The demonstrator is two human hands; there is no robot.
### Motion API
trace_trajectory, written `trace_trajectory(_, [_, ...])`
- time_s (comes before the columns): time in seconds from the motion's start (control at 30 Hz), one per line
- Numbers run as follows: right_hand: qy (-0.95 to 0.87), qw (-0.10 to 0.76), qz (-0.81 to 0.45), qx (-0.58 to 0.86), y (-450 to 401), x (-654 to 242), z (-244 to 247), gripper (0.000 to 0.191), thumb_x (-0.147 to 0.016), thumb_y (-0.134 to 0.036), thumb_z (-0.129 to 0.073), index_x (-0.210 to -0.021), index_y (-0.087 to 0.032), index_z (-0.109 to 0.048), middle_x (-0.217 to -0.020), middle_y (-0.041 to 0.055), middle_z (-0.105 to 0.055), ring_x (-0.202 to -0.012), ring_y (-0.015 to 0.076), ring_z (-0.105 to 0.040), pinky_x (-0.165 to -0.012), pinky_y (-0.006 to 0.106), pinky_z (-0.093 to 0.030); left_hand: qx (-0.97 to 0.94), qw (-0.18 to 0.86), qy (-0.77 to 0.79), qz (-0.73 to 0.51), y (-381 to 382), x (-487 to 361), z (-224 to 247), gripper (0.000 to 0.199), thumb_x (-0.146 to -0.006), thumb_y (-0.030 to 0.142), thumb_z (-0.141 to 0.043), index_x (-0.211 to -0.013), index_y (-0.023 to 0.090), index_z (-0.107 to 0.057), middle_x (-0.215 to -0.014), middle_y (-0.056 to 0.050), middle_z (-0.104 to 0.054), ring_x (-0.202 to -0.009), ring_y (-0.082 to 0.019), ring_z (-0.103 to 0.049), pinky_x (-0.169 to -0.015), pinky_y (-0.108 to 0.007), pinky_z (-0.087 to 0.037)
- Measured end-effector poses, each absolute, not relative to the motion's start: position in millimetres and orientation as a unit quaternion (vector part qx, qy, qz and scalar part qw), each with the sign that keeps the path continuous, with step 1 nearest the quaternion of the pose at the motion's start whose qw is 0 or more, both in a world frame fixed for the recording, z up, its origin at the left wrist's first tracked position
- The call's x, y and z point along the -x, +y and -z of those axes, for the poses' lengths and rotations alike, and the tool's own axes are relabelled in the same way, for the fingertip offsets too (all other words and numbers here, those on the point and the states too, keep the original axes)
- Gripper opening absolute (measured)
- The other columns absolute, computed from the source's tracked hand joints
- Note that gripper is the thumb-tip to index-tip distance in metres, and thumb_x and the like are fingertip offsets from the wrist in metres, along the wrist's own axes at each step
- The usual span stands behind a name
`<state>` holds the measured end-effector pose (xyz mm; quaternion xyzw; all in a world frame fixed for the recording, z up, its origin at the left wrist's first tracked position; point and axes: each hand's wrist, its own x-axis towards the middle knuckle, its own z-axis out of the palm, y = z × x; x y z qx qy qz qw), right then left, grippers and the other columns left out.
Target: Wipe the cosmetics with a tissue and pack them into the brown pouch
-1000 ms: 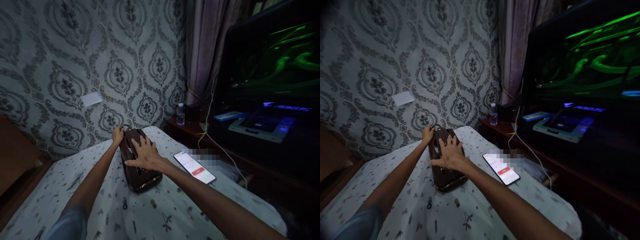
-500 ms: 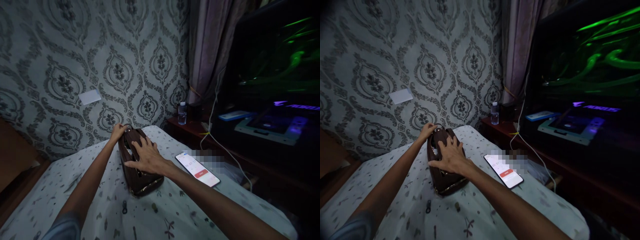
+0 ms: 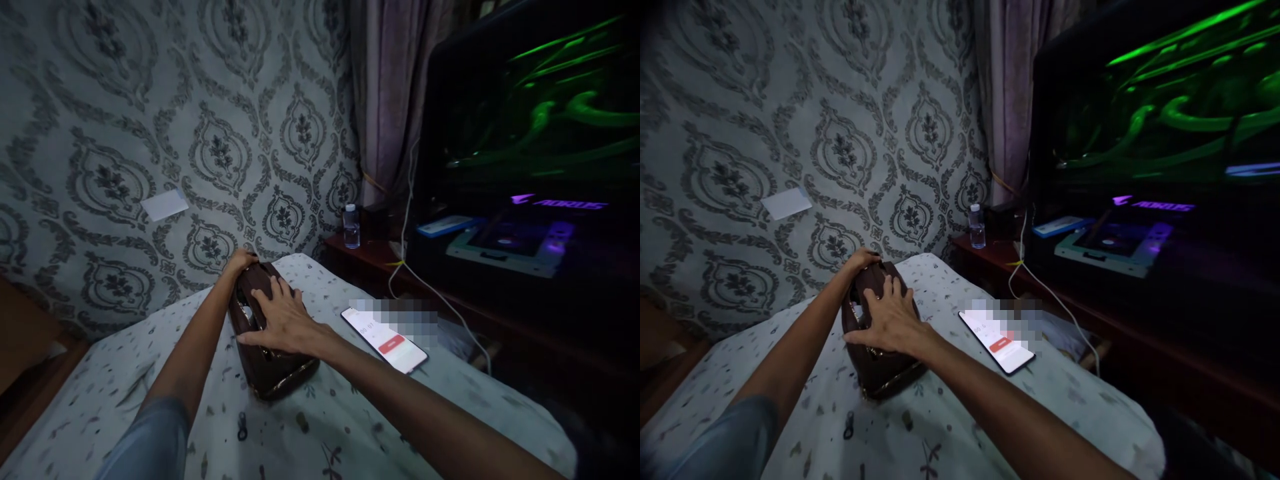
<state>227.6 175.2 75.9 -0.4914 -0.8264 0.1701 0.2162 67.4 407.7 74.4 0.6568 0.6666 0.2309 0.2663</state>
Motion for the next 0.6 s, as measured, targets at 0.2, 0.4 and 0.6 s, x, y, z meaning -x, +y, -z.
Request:
trace_trajectory(0.2, [-0.824, 0.193, -0.195, 0.496, 172.4, -228.5, -82.7, 0.098, -0.07, -0.074, -0.064, -0.145, -0.016, -0.039, -0.159, 0.0293, -0.015, -0.148, 0.0448, -0.004, -0.11, 0.07, -0.013, -0.64, 0.238, 0.669, -0.292, 409.2, -61.9, -70.3, 0.036, -0.093, 0.036, -0.06, -0.123, 0.016, -0.058, -0.124, -0.009, -0.06, -0.105, -0.023, -0.062, -0.088, -0.043, -0.055])
trace_trajectory(0.4, [-0.827, 0.185, -0.196, 0.492, 172.9, -228.3, -82.3, 0.104, -0.069, -0.078, -0.061, -0.148, -0.016, -0.035, -0.162, 0.0254, -0.007, -0.149, 0.0446, 0.0, -0.111, 0.069, -0.011, -0.642, 0.221, 0.623, -0.388, 402.1, -59.8, -68.5, 0.029, -0.093, 0.037, -0.059, -0.109, 0.013, -0.063, -0.106, -0.008, -0.067, -0.091, -0.018, -0.066, -0.08, -0.037, -0.056])
trace_trajectory(0.6, [-0.827, 0.165, -0.198, 0.499, 172.2, -227.9, -85.4, 0.108, -0.072, -0.078, -0.056, -0.155, -0.017, -0.024, -0.162, 0.0247, -0.01, -0.149, 0.0434, -0.001, -0.113, 0.066, -0.01, -0.672, 0.228, 0.538, -0.455, 383.9, -60.9, -76.7, 0.03, -0.079, 0.043, -0.061, -0.072, 0.014, -0.068, -0.072, -0.006, -0.071, -0.076, -0.018, -0.067, -0.07, -0.026, -0.052])
